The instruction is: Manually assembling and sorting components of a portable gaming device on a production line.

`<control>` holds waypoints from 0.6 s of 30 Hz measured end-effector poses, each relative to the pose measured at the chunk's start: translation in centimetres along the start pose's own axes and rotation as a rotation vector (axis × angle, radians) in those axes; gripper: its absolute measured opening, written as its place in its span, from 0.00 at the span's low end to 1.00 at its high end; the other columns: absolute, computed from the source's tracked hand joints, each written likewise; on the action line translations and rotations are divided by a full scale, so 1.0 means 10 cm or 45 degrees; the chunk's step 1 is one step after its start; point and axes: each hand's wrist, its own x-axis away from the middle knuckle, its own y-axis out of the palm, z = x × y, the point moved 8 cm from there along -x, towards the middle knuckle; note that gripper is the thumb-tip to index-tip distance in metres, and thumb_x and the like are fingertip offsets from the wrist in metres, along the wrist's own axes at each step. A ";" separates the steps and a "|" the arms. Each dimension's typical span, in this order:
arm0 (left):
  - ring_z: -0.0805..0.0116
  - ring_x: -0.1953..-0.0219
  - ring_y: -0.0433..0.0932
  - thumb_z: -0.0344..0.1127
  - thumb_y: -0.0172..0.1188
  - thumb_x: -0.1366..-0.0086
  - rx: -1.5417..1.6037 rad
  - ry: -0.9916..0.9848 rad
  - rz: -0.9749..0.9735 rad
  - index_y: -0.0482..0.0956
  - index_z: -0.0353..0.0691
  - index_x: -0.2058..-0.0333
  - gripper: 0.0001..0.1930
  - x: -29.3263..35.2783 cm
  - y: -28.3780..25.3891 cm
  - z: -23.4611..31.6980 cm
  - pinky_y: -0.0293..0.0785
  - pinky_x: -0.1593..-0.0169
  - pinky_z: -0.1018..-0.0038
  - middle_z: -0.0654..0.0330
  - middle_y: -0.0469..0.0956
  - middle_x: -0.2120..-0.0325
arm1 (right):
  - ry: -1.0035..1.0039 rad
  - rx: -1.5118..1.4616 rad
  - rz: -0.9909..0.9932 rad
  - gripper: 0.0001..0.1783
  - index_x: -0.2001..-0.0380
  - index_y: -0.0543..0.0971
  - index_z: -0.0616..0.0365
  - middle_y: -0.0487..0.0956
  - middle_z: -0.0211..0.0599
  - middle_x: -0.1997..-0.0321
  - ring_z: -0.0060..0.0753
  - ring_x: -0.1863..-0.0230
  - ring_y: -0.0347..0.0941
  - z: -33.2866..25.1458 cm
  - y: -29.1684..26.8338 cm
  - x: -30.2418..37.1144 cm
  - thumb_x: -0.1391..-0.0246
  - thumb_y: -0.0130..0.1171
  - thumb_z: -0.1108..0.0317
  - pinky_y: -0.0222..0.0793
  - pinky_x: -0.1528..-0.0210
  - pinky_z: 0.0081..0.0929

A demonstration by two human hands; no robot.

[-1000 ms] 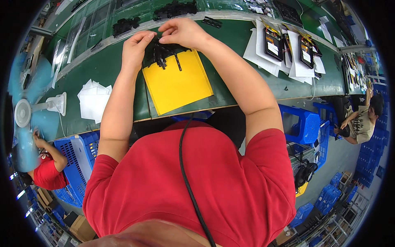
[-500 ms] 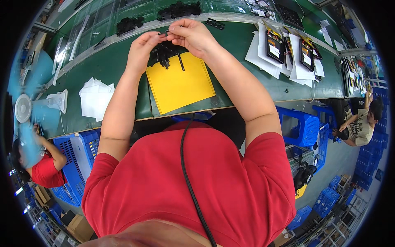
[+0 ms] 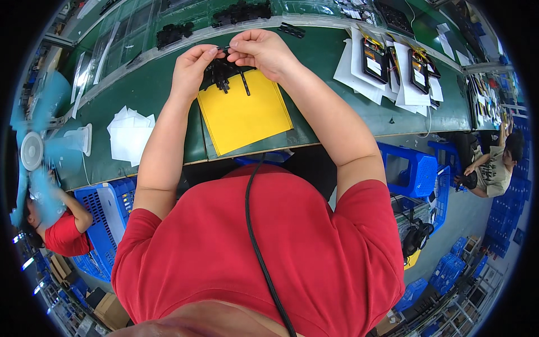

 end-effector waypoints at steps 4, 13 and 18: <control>0.72 0.60 0.79 0.34 0.59 0.33 0.022 0.003 0.010 0.80 0.31 0.60 0.10 -0.01 -0.03 -0.02 0.72 0.50 0.77 0.59 0.82 0.64 | 0.036 0.057 0.026 0.10 0.59 0.77 0.64 0.81 0.41 0.65 0.30 0.67 0.81 -0.01 0.02 0.04 0.39 0.58 0.68 0.77 0.63 0.22; 0.76 0.63 0.79 0.34 0.60 0.34 -0.051 0.033 0.027 0.82 0.33 0.62 0.10 0.01 -0.01 0.01 0.73 0.55 0.80 0.60 0.83 0.67 | 0.075 0.108 -0.037 0.12 0.56 0.78 0.64 0.82 0.40 0.63 0.26 0.66 0.81 0.01 0.02 0.09 0.39 0.57 0.68 0.76 0.63 0.18; 0.74 0.58 0.78 0.34 0.60 0.34 -0.256 0.098 0.123 0.82 0.33 0.60 0.10 -0.04 -0.17 0.08 0.71 0.50 0.79 0.61 0.82 0.65 | -0.260 0.732 0.246 0.12 0.57 0.80 0.62 0.83 0.35 0.64 0.24 0.66 0.80 -0.30 -0.37 0.00 0.44 0.61 0.70 0.74 0.64 0.20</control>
